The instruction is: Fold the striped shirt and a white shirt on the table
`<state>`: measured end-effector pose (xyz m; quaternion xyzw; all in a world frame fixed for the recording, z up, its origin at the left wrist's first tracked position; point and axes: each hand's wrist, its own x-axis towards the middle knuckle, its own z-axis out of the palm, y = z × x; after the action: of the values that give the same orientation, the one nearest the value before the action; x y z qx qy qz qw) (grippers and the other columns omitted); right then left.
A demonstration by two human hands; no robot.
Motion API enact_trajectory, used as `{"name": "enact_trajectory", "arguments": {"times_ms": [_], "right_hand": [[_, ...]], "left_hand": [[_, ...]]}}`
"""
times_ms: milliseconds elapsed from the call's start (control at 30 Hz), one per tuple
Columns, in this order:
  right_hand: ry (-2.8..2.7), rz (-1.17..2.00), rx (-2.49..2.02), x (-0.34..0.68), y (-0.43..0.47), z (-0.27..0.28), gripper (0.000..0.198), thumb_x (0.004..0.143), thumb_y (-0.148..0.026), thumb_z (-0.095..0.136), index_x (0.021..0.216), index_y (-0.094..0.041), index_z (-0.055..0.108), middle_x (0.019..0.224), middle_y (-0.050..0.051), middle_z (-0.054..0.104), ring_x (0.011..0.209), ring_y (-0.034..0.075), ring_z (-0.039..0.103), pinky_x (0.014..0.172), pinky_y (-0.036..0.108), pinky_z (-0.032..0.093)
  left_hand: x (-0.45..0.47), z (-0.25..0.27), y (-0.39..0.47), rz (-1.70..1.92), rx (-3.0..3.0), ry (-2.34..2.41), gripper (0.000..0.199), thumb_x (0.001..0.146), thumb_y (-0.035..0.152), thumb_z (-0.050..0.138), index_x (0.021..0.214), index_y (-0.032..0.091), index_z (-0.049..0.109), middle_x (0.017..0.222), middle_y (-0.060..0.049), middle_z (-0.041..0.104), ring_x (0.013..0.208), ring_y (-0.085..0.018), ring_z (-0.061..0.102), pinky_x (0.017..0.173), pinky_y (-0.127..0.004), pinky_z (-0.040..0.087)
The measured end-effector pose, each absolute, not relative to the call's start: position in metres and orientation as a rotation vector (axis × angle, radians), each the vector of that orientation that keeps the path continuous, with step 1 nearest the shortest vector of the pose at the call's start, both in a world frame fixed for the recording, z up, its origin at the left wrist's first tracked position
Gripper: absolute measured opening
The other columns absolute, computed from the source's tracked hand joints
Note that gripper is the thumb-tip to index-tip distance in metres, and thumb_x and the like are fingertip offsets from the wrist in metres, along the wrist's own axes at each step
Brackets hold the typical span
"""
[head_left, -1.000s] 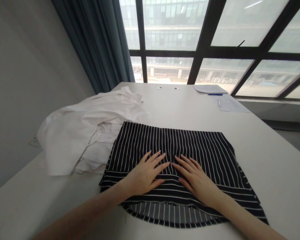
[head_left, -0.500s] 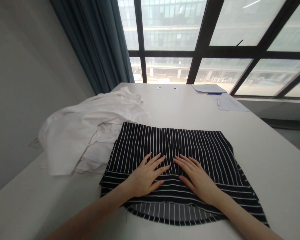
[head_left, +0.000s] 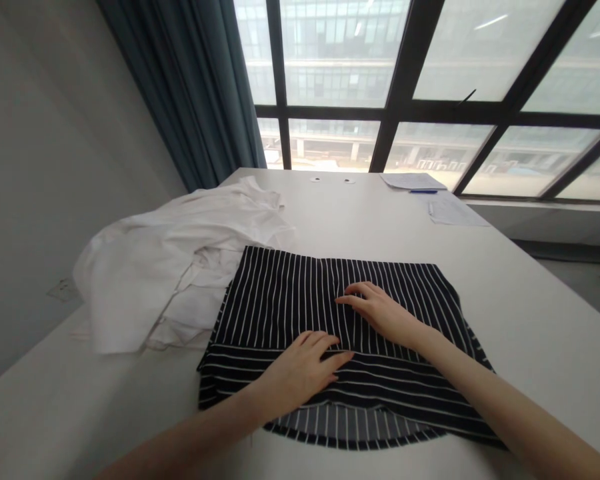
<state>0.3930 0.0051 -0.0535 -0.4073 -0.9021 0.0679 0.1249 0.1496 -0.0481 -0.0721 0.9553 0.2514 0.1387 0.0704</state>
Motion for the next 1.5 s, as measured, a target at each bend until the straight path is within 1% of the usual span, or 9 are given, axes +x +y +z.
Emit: {"name": "enact_trajectory", "arguments": {"times_ms": [133,267,467,800,967,1167,1300,1400,1500], "right_hand": [[-2.782,-0.006,-1.078,0.377,0.034,-0.059,0.026,0.097,-0.02,0.045,0.112,-0.026,0.065,0.123,0.007,0.058,0.114,0.026,0.052,0.094,0.047,0.045],[-2.826,-0.052,-1.02,0.374,0.052,-0.059,0.017,0.097,-0.026,0.048,0.097,-0.023,0.065,0.118,0.006,0.062,0.113,0.026,0.051,0.094,0.045,0.039],[-2.853,-0.104,-0.985,0.371,0.063,-0.057,0.012,0.096,-0.029,0.053,0.096,-0.022,0.061,0.105,0.004,0.065,0.11,0.025,0.051,0.097,0.043,0.034],[-2.764,0.034,-0.999,0.384,0.076,-0.066,0.014,0.097,-0.026,0.048,0.096,-0.023,0.062,0.111,0.006,0.063,0.111,0.025,0.052,0.093,0.042,0.035],[-2.711,0.042,-1.046,0.381,0.077,-0.069,0.012,0.097,-0.024,0.05,0.091,-0.022,0.059,0.108,0.006,0.063,0.11,0.025,0.052,0.093,0.041,0.036],[-2.588,0.091,-1.082,0.367,0.078,-0.08,0.011,0.095,-0.023,0.051,0.089,-0.021,0.06,0.104,0.006,0.062,0.107,0.024,0.053,0.094,0.042,0.037],[-2.328,0.254,-1.166,0.368,0.082,-0.095,0.007,0.093,-0.02,0.053,0.092,-0.023,0.06,0.101,0.006,0.061,0.1,0.022,0.056,0.09,0.041,0.043],[-2.139,0.291,-1.217,0.373,0.084,-0.101,0.009,0.093,-0.021,0.051,0.093,-0.022,0.059,0.098,0.006,0.061,0.096,0.021,0.058,0.089,0.039,0.046],[-2.095,0.3,-1.243,0.378,0.084,-0.101,0.014,0.094,-0.021,0.047,0.095,-0.022,0.061,0.099,0.006,0.062,0.095,0.02,0.06,0.089,0.039,0.048]], "left_hand": [[0.147,-0.08,-0.046,0.406,2.881,0.677,0.042,0.092,0.022,0.059,0.134,0.021,0.049,0.129,-0.01,0.059,0.121,-0.026,0.053,0.1,-0.043,0.044],[0.146,-0.081,-0.045,0.416,2.835,0.677,0.042,0.095,0.022,0.055,0.136,0.02,0.046,0.134,-0.009,0.057,0.122,-0.025,0.052,0.103,-0.043,0.041],[0.147,-0.08,-0.044,0.389,2.779,0.675,0.041,0.095,0.026,0.055,0.135,0.019,0.047,0.129,-0.008,0.06,0.12,-0.024,0.053,0.103,-0.042,0.039],[0.146,-0.079,-0.044,0.333,2.832,0.679,0.043,0.096,0.028,0.053,0.137,0.02,0.044,0.131,-0.006,0.058,0.122,-0.022,0.05,0.105,-0.041,0.035],[0.146,-0.084,-0.043,0.342,2.831,0.673,0.042,0.097,0.029,0.052,0.138,0.02,0.044,0.132,-0.006,0.058,0.123,-0.022,0.049,0.107,-0.04,0.033],[0.147,-0.081,-0.045,0.362,2.841,0.694,0.041,0.097,0.028,0.052,0.137,0.021,0.046,0.128,-0.008,0.058,0.122,-0.022,0.051,0.106,-0.041,0.037],[0.146,-0.08,-0.047,0.359,2.902,0.75,0.041,0.097,0.028,0.051,0.137,0.02,0.046,0.143,-0.011,0.048,0.133,-0.025,0.043,0.107,-0.042,0.038],[0.145,-0.085,-0.045,0.313,2.943,0.693,0.043,0.101,0.032,0.042,0.142,0.021,0.04,0.153,-0.006,0.038,0.142,-0.021,0.032,0.111,-0.041,0.032],[0.144,-0.091,-0.044,0.274,2.944,0.669,0.046,0.103,0.036,0.033,0.147,0.021,0.032,0.154,-0.003,0.038,0.143,-0.016,0.029,0.115,-0.037,0.027]]}}
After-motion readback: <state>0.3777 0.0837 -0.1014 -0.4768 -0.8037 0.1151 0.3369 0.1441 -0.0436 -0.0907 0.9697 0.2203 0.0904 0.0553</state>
